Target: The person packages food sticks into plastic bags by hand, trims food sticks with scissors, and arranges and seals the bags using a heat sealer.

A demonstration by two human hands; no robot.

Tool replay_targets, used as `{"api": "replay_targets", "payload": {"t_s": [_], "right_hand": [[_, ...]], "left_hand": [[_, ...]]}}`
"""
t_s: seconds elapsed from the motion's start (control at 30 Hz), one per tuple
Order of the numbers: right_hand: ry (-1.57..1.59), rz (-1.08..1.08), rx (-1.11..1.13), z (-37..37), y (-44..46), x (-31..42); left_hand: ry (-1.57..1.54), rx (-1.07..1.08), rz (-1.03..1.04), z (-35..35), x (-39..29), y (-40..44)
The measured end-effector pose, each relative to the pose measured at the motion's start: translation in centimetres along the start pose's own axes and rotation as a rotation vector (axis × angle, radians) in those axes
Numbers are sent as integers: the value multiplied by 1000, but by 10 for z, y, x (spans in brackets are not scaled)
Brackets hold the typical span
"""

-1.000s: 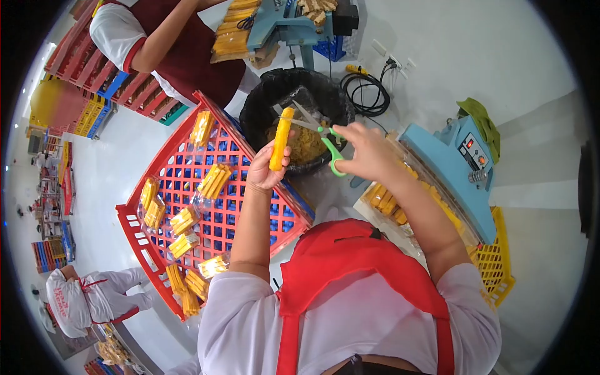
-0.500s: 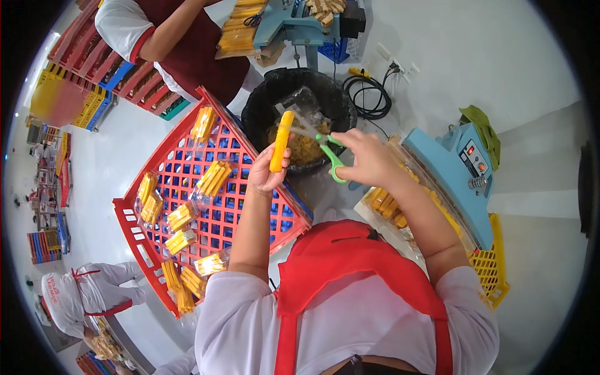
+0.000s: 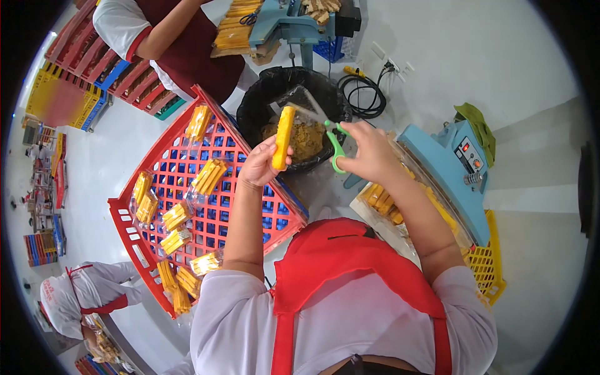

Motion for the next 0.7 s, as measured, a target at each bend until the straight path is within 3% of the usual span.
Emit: {"api": "replay_targets", "payload": {"t_s": [0.1,0.2,0.3,0.37,0.4,0.43,0.5,0.63,0.7], "right_hand": [[-29,-130,8,4,-3,1],[-111,95,-235,0,6,-14],[68,172,-174,-4,2,-23],[122,195,-97,-1,-4,-24],[507,256,-26,9,-6,-28],[894,310,50,16,-8,-29],[976,372,91,12,-15,-23],[1087,425,208,6,-32,-11],[1071,411,198,13,-38,-14]], "left_hand": [[-16,-11,9,-5,4,-1],[16,52,-19,4,4,-4],[141,-54,-28,14,5,-5],[684,-154,196,22,5,1],[1045,-379,220,17,3,0],[1044,-378,223,16,4,0],[1645,-469,633,27,-6,-5],[1602,-520,779,29,-6,-9],[1575,-542,751,31,-6,-9]]}}
Point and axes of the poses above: each hand's wrist, its own y-axis towards the middle knuckle, its own z-axis out of the palm, x = y × z, the point moved 3 cm from there along y, towards the middle knuckle, and after that the axes turned 5 degrees about -x, right-handed, at the moved point
